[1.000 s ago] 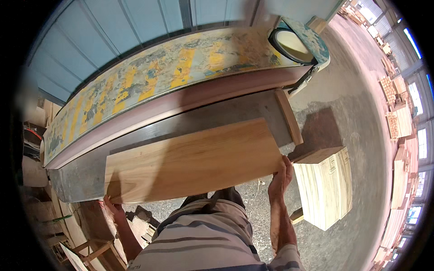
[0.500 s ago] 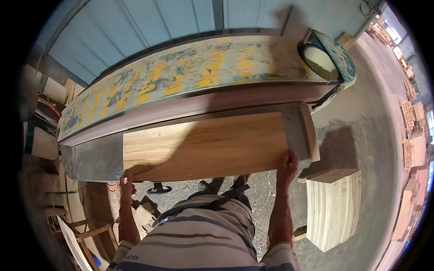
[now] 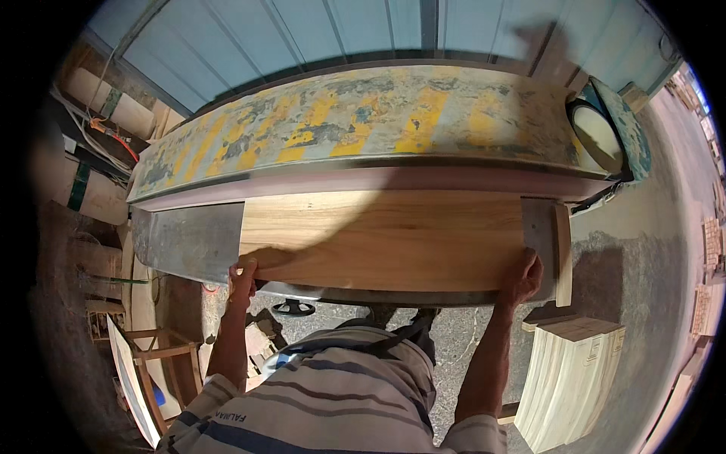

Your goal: The person picks up a wooden board from a cardboard stack, carries it to a belt sander, and sands the flat faces and edges by holding it against the moving belt.

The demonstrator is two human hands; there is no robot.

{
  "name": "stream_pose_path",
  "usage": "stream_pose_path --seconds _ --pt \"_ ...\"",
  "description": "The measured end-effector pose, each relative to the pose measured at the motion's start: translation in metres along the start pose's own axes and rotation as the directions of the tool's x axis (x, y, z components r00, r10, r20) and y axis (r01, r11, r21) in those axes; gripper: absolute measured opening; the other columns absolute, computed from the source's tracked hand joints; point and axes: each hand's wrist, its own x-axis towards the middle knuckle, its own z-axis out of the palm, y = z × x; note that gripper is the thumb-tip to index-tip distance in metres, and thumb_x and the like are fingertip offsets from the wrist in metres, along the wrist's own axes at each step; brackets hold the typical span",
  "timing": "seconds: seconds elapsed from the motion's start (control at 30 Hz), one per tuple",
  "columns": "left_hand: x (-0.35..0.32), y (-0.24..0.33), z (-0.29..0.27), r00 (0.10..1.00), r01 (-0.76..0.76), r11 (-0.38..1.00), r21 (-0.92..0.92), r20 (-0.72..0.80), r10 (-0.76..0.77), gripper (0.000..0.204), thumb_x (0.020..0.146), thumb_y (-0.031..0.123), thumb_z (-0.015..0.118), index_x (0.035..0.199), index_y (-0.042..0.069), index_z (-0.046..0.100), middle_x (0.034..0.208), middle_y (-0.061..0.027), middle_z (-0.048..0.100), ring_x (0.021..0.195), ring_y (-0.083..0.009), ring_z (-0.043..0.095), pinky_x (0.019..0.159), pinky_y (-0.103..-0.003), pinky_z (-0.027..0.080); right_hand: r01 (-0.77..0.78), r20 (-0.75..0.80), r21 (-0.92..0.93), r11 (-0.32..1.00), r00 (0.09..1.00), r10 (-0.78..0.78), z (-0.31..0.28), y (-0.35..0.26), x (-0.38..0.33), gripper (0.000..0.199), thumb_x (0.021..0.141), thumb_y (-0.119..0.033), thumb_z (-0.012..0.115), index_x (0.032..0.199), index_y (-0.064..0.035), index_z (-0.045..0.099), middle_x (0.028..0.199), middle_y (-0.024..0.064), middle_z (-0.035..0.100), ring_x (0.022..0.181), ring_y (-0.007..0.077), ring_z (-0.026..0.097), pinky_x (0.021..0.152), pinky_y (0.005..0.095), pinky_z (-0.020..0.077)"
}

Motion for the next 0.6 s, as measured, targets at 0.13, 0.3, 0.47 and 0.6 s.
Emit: stream_pose_path --seconds 0.13,0.3,0.47,0.6 --pt "0.005 -0.003 0.005 0.999 -0.005 1.000 0.008 -0.054 0.005 0.067 0.072 0.042 0.071 0.120 0.007 0.041 0.061 -0.0025 0.049 0.041 -0.0097 0.040 0.035 -0.024 0.030 -0.063 0.030 0.176 0.982 0.998 0.058 0.000 0.023 0.006 0.031 0.090 -0.029 0.054 0.094 0.0006 0.062 0.086 0.0044 0.062 0.078 0.0141 0.054 0.071 0.0288 0.0442" --pt "0.034 -0.031 -0.008 0.999 0.041 0.997 0.061 -0.038 -0.038 0.070 0.074 0.045 0.071 0.126 0.015 0.036 0.086 -0.0062 0.058 0.053 -0.0099 0.050 0.038 -0.023 0.036 0.062 -0.047 0.002 0.998 0.997 -0.062 0.010 0.020 -0.005 0.027 0.091 -0.025 0.053 0.093 0.0002 0.062 0.086 0.0060 0.063 0.078 0.0140 0.056 0.072 0.0283 0.0450" --pt "0.070 -0.042 -0.044 1.000 0.000 1.000 0.010 0.025 0.000 0.074 0.073 0.052 0.069 0.126 0.014 0.035 0.049 0.0013 0.039 0.032 -0.0078 0.030 0.030 -0.023 0.020 -0.032 -0.039 0.037 0.999 0.999 0.033 0.023 0.002 -0.041 0.027 0.086 -0.028 0.060 0.096 -0.0031 0.064 0.087 0.0087 0.063 0.079 0.0152 0.057 0.074 0.0288 0.0456" --pt "0.085 -0.033 -0.066 0.999 0.007 0.999 -0.050 0.054 -0.005 0.070 0.075 0.050 0.068 0.127 0.016 0.036 0.051 0.0008 0.041 0.032 -0.0077 0.031 0.029 -0.022 0.021 -0.015 0.031 0.062 0.998 0.999 0.013 0.031 0.002 -0.071 0.026 0.085 -0.029 0.062 0.095 -0.0053 0.065 0.089 0.0086 0.063 0.079 0.0178 0.059 0.073 0.0298 0.0460"
